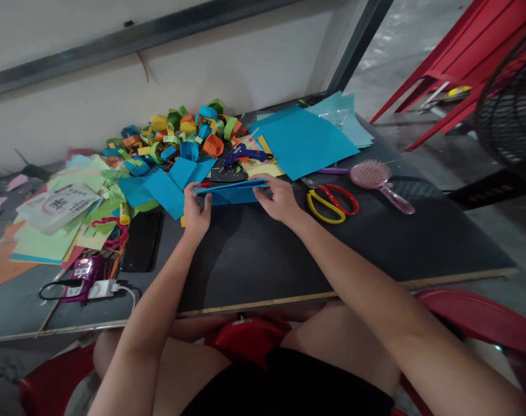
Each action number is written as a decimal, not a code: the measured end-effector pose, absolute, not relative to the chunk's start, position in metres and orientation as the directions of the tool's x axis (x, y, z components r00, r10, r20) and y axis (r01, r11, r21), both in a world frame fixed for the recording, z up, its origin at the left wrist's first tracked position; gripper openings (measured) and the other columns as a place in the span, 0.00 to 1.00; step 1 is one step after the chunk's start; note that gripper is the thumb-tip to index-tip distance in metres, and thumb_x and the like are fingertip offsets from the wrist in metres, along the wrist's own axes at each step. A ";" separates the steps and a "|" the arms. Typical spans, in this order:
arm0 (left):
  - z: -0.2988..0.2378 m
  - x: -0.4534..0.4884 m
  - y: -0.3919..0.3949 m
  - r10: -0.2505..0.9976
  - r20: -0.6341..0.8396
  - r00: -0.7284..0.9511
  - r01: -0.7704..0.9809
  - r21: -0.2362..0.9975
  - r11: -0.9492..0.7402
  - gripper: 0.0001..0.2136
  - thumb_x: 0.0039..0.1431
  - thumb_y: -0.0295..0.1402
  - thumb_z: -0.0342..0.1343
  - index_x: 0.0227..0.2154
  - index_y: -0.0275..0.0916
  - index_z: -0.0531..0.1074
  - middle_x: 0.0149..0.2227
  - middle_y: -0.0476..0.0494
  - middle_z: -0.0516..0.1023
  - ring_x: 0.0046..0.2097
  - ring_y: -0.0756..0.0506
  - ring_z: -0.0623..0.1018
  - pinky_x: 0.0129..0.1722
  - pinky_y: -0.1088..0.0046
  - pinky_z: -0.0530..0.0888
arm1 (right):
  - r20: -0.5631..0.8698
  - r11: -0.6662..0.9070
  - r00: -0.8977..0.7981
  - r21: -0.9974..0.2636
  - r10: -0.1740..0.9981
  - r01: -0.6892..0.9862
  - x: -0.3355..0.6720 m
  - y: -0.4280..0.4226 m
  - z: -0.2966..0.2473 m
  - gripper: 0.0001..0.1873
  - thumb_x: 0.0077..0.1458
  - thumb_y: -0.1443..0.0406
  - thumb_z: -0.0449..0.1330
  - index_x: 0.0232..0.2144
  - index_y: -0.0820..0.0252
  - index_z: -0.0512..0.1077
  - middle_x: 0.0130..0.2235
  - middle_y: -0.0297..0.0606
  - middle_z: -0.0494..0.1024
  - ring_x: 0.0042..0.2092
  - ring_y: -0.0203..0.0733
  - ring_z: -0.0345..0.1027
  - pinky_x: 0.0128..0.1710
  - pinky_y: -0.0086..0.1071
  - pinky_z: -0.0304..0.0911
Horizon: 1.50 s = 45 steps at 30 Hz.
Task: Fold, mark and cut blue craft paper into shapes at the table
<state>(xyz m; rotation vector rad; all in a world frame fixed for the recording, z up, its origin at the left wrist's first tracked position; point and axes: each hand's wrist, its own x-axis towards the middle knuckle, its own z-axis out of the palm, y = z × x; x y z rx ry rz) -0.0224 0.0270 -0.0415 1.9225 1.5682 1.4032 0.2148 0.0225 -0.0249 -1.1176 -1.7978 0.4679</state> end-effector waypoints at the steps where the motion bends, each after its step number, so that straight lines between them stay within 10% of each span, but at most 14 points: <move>1: -0.041 -0.022 0.027 0.872 0.485 -0.063 0.589 0.724 -0.360 0.16 0.64 0.40 0.53 0.50 0.42 0.61 0.24 0.57 0.59 0.20 0.52 0.60 0.27 0.71 0.65 | 0.518 0.519 -0.151 -0.700 0.842 0.491 0.215 0.022 -0.025 0.13 0.60 0.61 0.53 0.44 0.56 0.73 0.42 0.40 0.80 0.36 0.43 0.72 0.40 0.39 0.68; 10: -0.046 -0.028 0.033 0.876 0.481 -0.033 0.579 0.723 -0.376 0.10 0.63 0.36 0.53 0.46 0.41 0.65 0.41 0.44 0.73 0.32 0.49 0.73 0.34 0.70 0.70 | 0.540 0.539 -0.159 -0.679 0.827 0.499 0.217 0.024 -0.027 0.19 0.53 0.67 0.55 0.49 0.56 0.70 0.43 0.41 0.80 0.43 0.48 0.75 0.45 0.42 0.69; 15: -0.046 -0.028 0.037 0.937 0.334 -0.104 0.586 0.782 -0.214 0.14 0.61 0.32 0.56 0.48 0.41 0.64 0.28 0.52 0.70 0.26 0.51 0.70 0.28 0.74 0.66 | 0.525 0.523 -0.174 -0.646 0.833 0.557 0.217 0.028 -0.035 0.23 0.52 0.68 0.56 0.52 0.56 0.69 0.46 0.42 0.80 0.43 0.49 0.75 0.44 0.44 0.69; 45: -0.049 -0.032 0.040 0.909 0.411 -0.075 0.564 0.769 -0.302 0.14 0.66 0.45 0.49 0.32 0.41 0.68 0.22 0.52 0.59 0.25 0.49 0.63 0.27 0.72 0.59 | 0.449 0.472 -0.217 -0.600 0.867 0.646 0.213 0.026 -0.033 0.19 0.63 0.57 0.49 0.50 0.60 0.69 0.32 0.43 0.75 0.32 0.47 0.69 0.31 0.38 0.62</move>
